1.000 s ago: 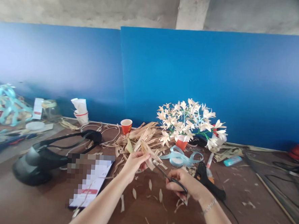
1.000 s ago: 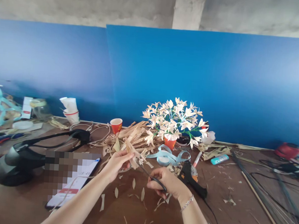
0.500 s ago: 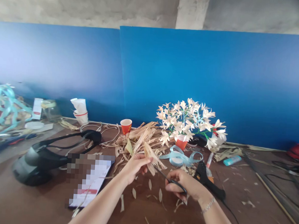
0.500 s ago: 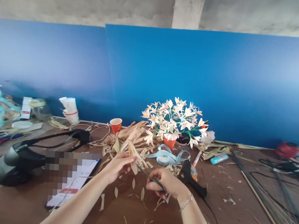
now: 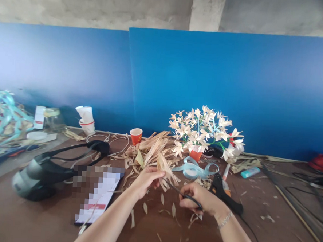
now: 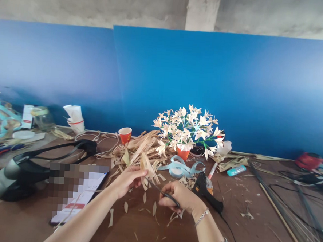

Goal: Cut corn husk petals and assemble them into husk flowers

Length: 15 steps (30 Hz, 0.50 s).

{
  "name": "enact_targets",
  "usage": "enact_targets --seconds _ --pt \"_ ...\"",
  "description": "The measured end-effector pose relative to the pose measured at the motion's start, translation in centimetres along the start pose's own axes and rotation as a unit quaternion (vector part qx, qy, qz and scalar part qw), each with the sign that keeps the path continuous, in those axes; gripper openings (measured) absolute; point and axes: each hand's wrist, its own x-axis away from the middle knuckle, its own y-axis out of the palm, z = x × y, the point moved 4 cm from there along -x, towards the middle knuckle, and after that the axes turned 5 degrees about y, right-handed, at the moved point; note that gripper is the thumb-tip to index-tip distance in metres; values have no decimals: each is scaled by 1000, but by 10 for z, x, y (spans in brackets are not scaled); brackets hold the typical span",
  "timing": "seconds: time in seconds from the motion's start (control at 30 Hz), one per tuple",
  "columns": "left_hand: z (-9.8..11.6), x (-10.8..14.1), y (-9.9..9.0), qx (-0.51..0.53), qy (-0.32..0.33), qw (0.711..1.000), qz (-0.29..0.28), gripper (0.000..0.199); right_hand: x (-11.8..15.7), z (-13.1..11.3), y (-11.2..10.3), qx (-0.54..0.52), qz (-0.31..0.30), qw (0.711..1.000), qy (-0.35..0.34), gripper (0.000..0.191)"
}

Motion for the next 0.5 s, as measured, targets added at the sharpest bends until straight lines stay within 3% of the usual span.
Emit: enact_targets --seconds 0.5 --pt "7 -1 -1 10 30 999 32 18 -2 1 1 15 0 1000 11 23"
